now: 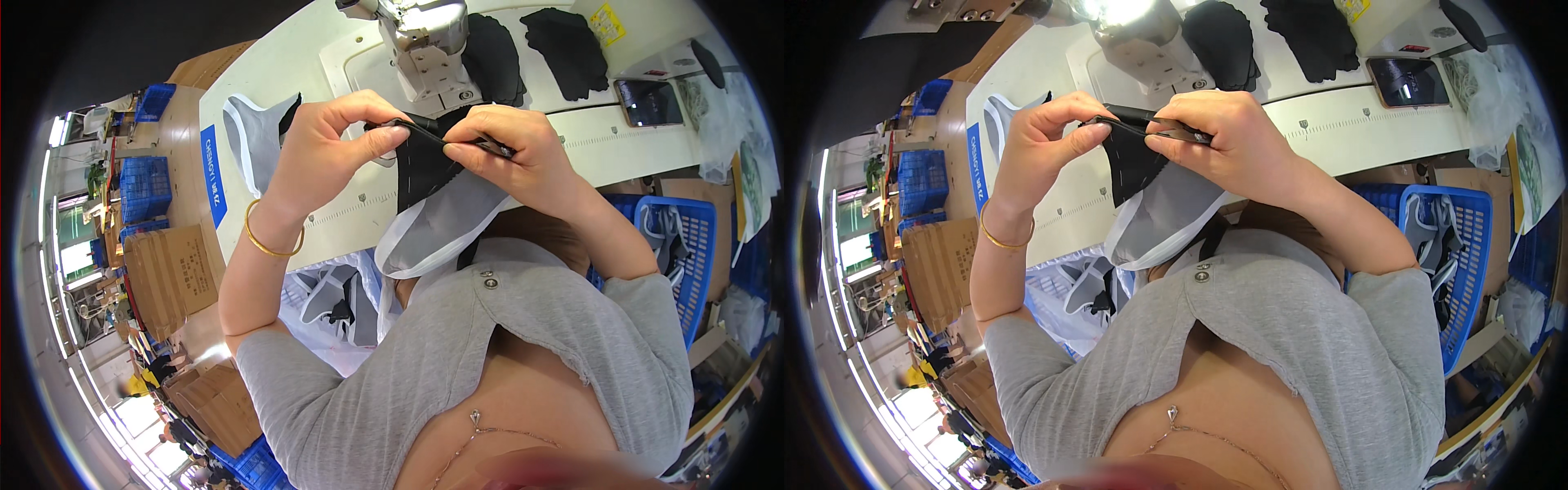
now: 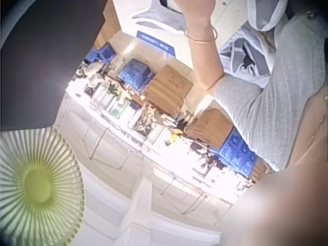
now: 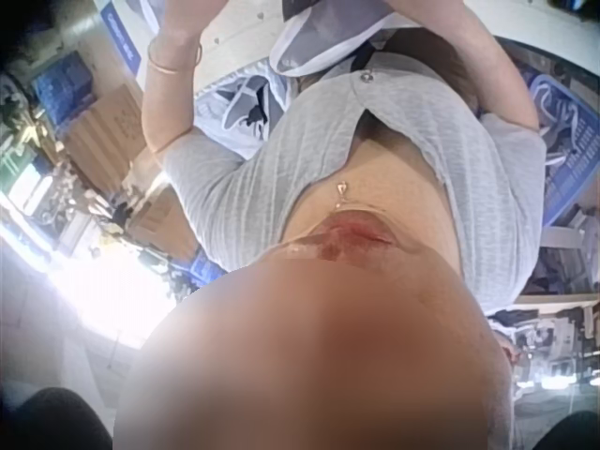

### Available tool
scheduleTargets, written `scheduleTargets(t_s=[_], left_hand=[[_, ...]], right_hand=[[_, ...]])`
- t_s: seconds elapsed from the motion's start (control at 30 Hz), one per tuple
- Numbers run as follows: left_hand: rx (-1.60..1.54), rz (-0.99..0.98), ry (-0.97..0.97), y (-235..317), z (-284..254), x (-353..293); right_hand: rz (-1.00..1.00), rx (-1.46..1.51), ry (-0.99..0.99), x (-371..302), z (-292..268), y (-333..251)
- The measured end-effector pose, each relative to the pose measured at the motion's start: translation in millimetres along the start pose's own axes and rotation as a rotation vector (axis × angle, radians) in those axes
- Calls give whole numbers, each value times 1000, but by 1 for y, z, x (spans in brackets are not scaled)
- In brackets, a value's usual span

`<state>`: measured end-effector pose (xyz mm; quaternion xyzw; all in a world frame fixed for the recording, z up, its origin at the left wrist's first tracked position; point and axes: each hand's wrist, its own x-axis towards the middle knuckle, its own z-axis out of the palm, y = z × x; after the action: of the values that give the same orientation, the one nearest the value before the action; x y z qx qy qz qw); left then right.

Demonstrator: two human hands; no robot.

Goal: Sewing and trimming various fabric and synthetic components of a shoe upper using an industrial sewing machine.

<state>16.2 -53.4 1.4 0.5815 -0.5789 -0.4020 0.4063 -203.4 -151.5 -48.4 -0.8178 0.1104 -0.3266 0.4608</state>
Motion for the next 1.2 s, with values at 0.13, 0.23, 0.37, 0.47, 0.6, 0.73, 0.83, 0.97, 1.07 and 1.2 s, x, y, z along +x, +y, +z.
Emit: scheduleTargets(t_s=[0.13, 0.23, 0.37, 0.47, 0.6, 0.73, 0.83, 0.97, 1.07, 1.2], left_hand=[[47, -36, 92, 2, -2, 3], [-32, -104, 150, 5, -4, 9], [-26, -19, 137, 9, -19, 31], [-127, -29, 100, 10, -31, 49], [-202, -24, 164, 10, -35, 65], [-248, -73, 207, 11, -36, 72], [-323, -136, 247, 8, -39, 74], [-316, -83, 182, 1, -43, 79], [-108, -120, 267, 2, -40, 78], [621, 163, 335, 14, -34, 63]], right_hand=[[74, 20, -5, 2, -4, -7], [198, 55, -57, 5, -8, -11], [291, 134, 78, 18, -8, -14], [317, 157, 158, 31, -7, -11], [236, 196, 258, 48, -8, -1], [230, 217, 289, 54, -8, 4], [216, 234, 293, 54, -8, 4], [252, 247, 291, 52, -5, 3], [187, 252, 311, 51, 0, 2], [202, 172, 346, 49, 5, 0]])
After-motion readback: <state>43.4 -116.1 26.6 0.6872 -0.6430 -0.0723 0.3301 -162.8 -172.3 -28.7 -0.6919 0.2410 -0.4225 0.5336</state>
